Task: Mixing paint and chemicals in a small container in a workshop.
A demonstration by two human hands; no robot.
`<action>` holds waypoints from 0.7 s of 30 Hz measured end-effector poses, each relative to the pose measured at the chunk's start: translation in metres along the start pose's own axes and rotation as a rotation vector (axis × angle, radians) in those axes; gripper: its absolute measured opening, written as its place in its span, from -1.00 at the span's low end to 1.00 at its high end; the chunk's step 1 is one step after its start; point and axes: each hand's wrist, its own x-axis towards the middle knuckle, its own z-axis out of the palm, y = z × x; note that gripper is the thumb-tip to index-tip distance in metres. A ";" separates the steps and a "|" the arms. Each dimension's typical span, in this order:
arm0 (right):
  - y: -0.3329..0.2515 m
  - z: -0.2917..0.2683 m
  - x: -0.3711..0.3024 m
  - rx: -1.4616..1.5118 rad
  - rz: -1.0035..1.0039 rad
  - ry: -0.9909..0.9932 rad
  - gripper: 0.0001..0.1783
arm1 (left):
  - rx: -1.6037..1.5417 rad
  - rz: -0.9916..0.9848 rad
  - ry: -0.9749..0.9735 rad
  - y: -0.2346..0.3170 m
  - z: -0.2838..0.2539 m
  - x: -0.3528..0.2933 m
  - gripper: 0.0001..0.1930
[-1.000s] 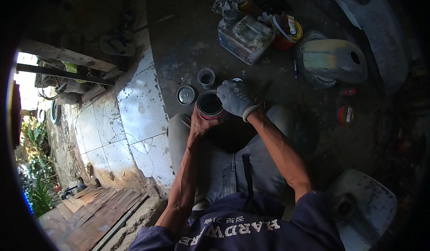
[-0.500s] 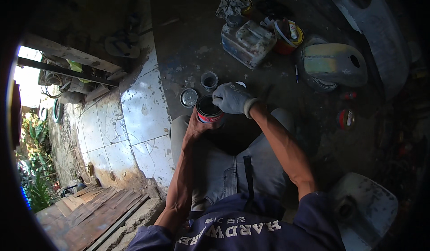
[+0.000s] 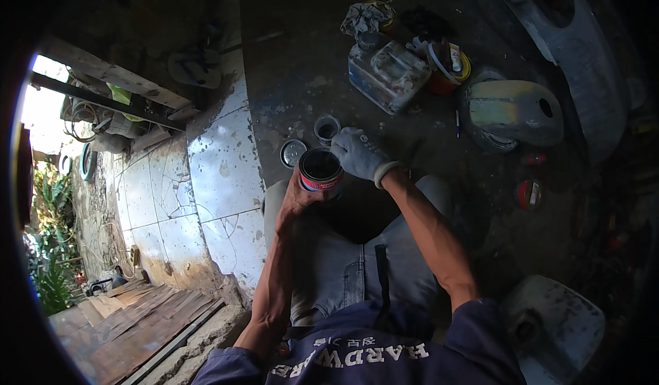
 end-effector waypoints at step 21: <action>-0.043 -0.040 -0.026 -0.207 -0.230 0.071 -0.91 | 0.486 0.112 0.115 -0.005 -0.023 0.002 0.08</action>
